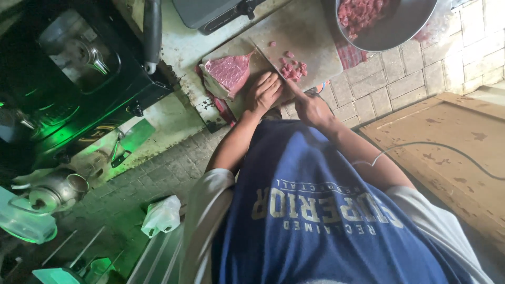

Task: Dicing raw meat on a wooden cutting board and placing the pieces into a metal bowl.

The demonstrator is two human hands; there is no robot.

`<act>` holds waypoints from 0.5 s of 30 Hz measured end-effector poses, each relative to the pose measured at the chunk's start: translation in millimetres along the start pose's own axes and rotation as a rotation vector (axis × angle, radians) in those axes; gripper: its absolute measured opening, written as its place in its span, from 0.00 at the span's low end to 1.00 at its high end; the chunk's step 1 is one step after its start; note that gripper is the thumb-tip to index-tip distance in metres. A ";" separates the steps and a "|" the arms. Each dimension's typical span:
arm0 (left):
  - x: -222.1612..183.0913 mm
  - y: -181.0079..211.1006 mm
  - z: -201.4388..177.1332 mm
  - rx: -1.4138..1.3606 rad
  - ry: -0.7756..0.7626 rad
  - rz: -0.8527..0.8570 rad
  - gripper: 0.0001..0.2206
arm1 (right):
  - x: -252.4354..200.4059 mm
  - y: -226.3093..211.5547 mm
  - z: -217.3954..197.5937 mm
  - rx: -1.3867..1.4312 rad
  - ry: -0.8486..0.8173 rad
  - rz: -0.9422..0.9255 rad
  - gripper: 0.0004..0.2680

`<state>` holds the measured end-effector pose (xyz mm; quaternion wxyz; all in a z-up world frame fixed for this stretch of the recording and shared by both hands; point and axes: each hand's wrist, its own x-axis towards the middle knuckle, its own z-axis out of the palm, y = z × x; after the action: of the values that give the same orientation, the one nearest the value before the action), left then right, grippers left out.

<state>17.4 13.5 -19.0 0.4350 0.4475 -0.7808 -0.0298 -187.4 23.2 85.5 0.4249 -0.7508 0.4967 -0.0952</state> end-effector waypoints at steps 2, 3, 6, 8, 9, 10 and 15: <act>2.5 2.2 -1.8 -0.028 0.010 -0.002 0.06 | 9.0 -17.4 -10.4 0.047 0.003 -0.002 0.26; 4.6 1.9 -2.6 -0.057 0.023 -0.009 0.06 | 14.4 -26.5 -16.0 0.090 0.002 -0.002 0.25; 0.7 1.5 -2.8 -0.054 0.019 -0.015 0.08 | 8.6 2.5 1.2 -0.033 0.051 -0.014 0.24; 17.3 5.0 -6.0 -0.047 0.024 -0.023 0.06 | -2.2 5.8 -7.3 -0.059 0.090 -0.040 0.25; 23.8 7.5 -8.5 -0.048 0.021 -0.032 0.03 | -8.7 7.3 -10.3 -0.079 0.129 -0.057 0.26; 25.1 8.3 -11.1 -0.043 0.023 -0.035 0.03 | -8.1 -4.5 -18.9 -0.080 0.125 -0.062 0.26; 26.9 11.4 -17.6 0.018 0.000 -0.090 0.06 | -5.6 -22.2 -34.3 -0.077 0.163 -0.079 0.26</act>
<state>16.3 6.9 14.4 0.4291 0.4859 -0.7603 -0.0424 -194.8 12.4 124.6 0.3500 -0.7754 0.5028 -0.1535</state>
